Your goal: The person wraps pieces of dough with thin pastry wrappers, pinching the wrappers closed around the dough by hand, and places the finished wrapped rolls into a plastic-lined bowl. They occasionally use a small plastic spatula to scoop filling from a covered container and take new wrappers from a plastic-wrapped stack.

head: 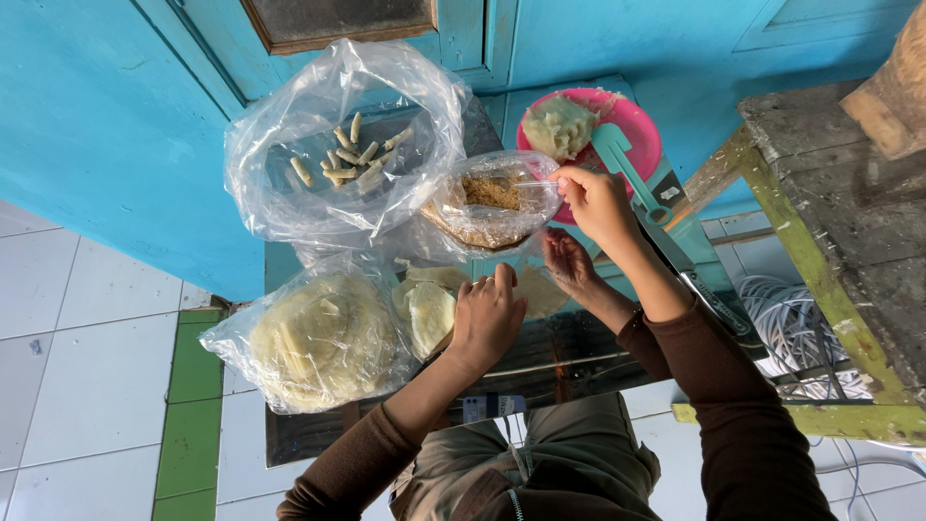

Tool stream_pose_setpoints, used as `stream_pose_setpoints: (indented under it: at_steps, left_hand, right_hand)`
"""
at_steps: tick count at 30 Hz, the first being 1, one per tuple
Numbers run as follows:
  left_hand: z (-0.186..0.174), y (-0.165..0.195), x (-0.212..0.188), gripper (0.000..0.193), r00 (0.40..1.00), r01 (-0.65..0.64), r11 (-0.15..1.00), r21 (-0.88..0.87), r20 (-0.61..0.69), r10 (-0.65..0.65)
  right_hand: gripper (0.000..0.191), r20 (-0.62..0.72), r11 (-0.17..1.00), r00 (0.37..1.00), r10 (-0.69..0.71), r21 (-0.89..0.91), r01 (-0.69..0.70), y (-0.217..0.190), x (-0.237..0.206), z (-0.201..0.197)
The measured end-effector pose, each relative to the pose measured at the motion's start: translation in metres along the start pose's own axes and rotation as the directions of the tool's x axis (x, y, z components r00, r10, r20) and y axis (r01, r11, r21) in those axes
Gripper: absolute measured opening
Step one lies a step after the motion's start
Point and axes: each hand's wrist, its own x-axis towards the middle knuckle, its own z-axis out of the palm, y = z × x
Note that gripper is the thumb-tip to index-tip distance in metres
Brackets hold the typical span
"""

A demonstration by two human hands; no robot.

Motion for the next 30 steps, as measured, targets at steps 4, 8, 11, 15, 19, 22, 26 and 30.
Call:
stream_pose_setpoints:
  at_steps: [4,8,11,15,19,22,26,30]
  left_hand:
    - [0.001,0.0,0.0,0.036,1.0,-0.009,1.0,0.008,-0.019,0.009]
    - [0.002,-0.001,-0.001,0.037,1.0,-0.003,1.0,0.0,-0.012,0.003]
    - [0.003,-0.002,0.0,0.04,1.0,0.002,1.0,0.019,-0.01,-0.002]
    - [0.002,-0.007,0.002,0.044,1.0,0.017,1.0,0.008,0.021,-0.018]
    - [0.002,-0.008,0.0,0.046,1.0,0.001,1.0,-0.016,0.004,-0.001]
    - [0.001,-0.006,0.002,0.05,0.999,0.033,0.999,0.01,0.037,-0.033]
    - [-0.001,-0.002,0.002,0.057,1.0,0.026,1.0,0.009,0.014,-0.026]
    - [-0.004,0.0,0.003,0.06,1.0,-0.001,0.999,0.044,-0.014,0.001]
  right_hand:
    - [0.018,0.038,0.963,0.985,0.17,0.205,-0.174,0.003,0.003,0.002]
    - [0.019,0.097,0.913,0.97,0.225,0.327,-0.244,0.007,0.003,-0.005]
    - [0.019,0.136,0.865,0.959,0.247,0.415,-0.282,0.015,-0.009,-0.017]
    - [0.022,0.164,0.835,0.95,0.267,0.453,-0.313,0.025,-0.062,-0.044]
    - [0.022,0.215,0.827,0.924,0.315,0.414,-0.379,0.027,-0.12,-0.053]
    - [0.021,0.216,0.833,0.906,0.363,0.361,-0.42,0.021,-0.146,-0.049]
    - [0.018,0.107,0.918,0.944,0.313,0.22,-0.33,0.0,-0.161,-0.045]
    - [0.017,-0.063,1.0,0.998,-0.013,-0.02,0.012,-0.024,-0.163,-0.043]
